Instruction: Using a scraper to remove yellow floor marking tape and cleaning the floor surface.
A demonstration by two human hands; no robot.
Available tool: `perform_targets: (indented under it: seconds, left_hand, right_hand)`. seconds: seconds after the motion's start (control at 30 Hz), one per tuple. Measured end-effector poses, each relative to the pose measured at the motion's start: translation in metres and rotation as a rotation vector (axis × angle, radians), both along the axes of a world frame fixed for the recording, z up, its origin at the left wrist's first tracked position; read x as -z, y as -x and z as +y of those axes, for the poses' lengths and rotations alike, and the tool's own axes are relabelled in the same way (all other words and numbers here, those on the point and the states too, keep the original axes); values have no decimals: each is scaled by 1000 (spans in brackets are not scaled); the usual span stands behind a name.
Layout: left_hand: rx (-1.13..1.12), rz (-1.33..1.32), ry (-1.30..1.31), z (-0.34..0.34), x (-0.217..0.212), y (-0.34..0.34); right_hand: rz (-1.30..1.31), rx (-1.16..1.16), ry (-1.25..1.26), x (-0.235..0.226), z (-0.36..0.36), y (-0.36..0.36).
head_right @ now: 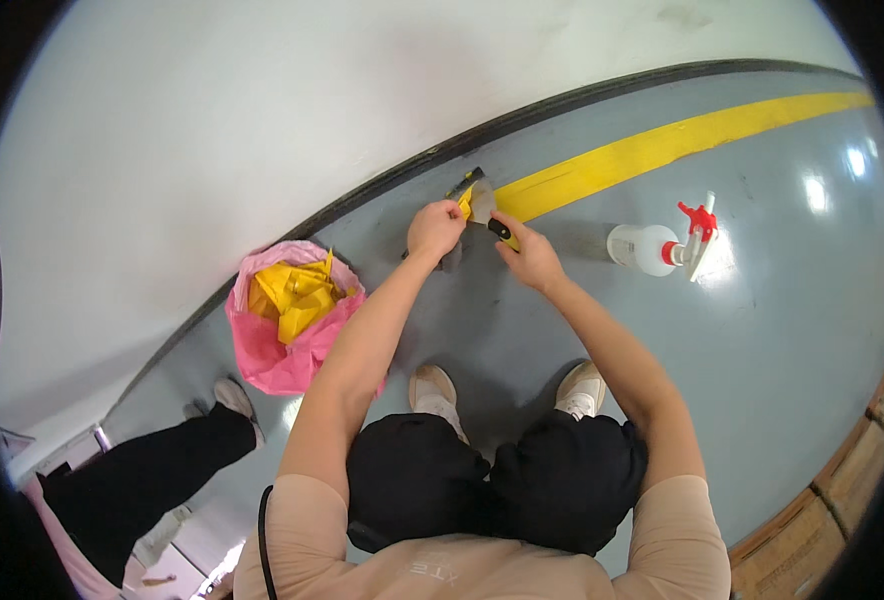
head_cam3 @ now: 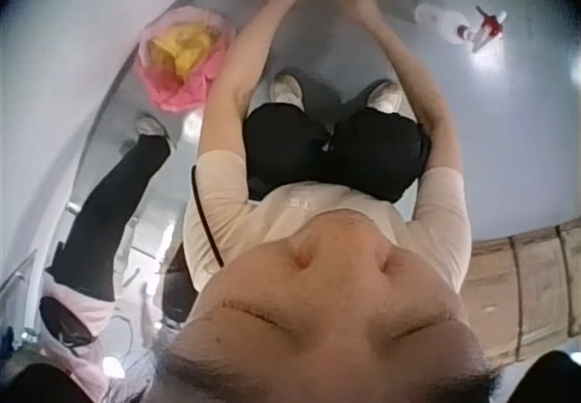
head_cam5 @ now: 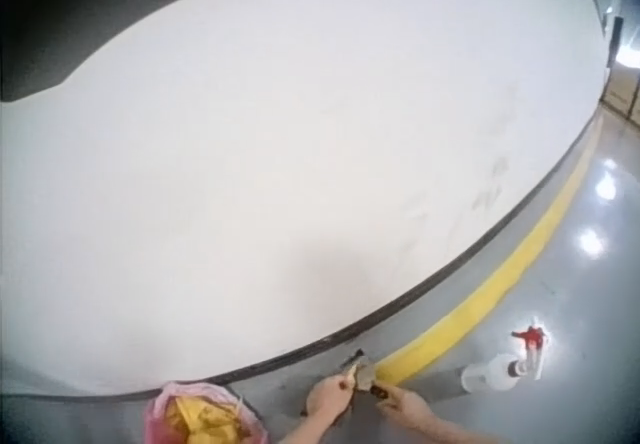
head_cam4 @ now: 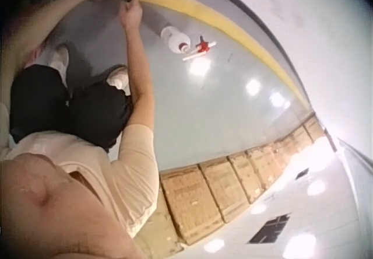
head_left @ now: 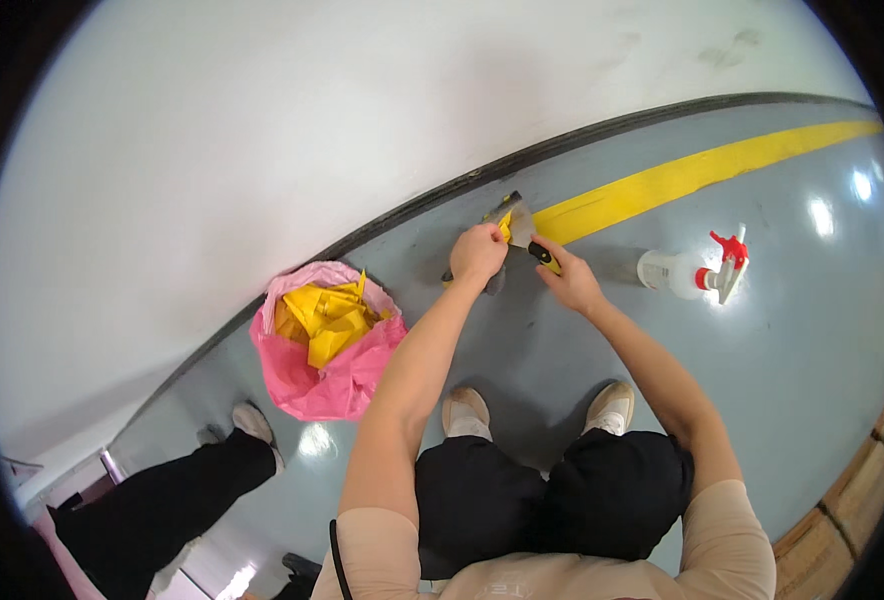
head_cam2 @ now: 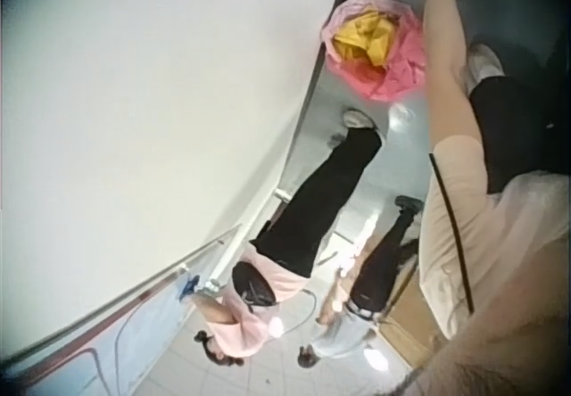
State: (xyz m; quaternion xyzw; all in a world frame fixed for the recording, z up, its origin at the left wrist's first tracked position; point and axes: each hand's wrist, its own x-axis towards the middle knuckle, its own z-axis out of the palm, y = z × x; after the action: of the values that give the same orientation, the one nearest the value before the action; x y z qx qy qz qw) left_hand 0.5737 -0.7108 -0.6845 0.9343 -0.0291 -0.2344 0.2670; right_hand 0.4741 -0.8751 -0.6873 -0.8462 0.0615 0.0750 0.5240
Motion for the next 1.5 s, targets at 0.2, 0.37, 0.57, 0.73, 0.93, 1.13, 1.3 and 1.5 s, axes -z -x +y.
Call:
perform_targets:
  seconds: [0.2,0.37,0.57,0.73,0.93,1.13,1.3,1.5]
  left_hand:
    - [-46,63,18,55,-50,13]
    - [-18,-139,-101,135,-125,24]
    - [-92,-252,-450,249,-169,38]
    - [-114,1,-685,287,-146,48]
    - [-74,-79,-685,288,-168,56]
    - [-55,-130,-610,248,-191,66]
    - [238,103,34,120,-165,90]
    - [36,500,300,58,-50,102]
  right_hand:
    - [-49,-127,-9,-20,19,-3]
    - [-118,-331,74,-69,48,-20]
    - [-129,-679,274,-120,134,-47]
    - [-247,-727,391,-112,147,-46]
    - [14,-485,334,-80,63,-17]
    - [507,125,18,-64,27,66]
    - [932,272,-758,-33,43,71]
    - [821,452,-958,-12,77,32]
